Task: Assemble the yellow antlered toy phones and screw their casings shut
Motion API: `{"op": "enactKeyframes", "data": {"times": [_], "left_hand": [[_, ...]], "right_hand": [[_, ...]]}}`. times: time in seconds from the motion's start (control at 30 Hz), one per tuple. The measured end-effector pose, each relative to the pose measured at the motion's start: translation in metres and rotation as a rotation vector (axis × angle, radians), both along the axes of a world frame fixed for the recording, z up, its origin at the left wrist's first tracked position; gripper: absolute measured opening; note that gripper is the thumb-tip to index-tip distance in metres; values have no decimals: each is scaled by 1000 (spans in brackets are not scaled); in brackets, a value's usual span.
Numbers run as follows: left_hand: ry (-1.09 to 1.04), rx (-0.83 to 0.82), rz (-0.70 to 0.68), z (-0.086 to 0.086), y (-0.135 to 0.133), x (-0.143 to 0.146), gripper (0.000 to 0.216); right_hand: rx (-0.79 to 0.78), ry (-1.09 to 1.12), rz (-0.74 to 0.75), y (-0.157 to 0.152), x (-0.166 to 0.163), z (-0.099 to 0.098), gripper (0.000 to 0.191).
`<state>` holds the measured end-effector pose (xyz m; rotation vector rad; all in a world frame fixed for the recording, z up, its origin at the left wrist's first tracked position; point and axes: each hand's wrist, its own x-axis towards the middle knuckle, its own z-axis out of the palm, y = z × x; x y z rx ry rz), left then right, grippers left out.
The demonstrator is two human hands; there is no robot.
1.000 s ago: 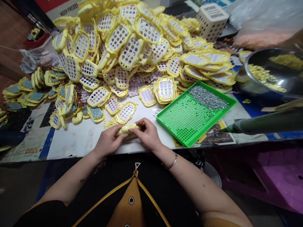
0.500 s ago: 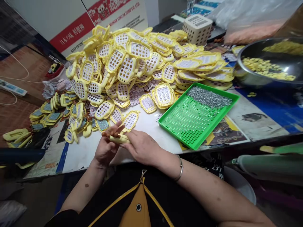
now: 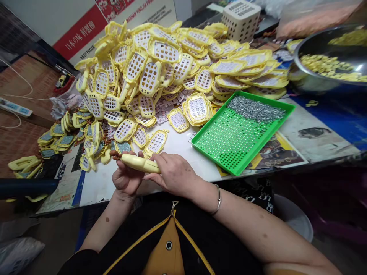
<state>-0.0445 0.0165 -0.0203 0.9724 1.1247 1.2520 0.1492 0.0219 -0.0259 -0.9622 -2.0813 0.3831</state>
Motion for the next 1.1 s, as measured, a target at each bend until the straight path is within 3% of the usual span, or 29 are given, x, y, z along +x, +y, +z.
{"op": "enactKeyframes", "data": {"times": [0.1,0.27,0.47,0.63,0.73,0.9,1.0,1.1], "left_hand": [[16,30,-23,1,0,5,37],[-24,59,-6,6,3,16,40],[-51,24,64,10,10,11,40],[-90,27,45,13,12,19,37],[-258,-17,22,16,13,26,28],[-604,-229,244,23,17,37,42],[-619,-322,306,24,19,44,42],[-612,-336,339,26,19,55,45]], "right_hand": [[75,-23,-13,-4,-2,-3,41],[234,-52,-74,-3,-5,1,44],[104,-70,-63,2,0,-2,58],[186,-141,-83,-2,-1,-6,53],[194,-178,-57,-3,0,-4,56],[-107,-206,-34,0,0,1,62],[-300,-237,-24,0,-1,4,56],[-394,-191,-30,-1,-3,6,52]]}}
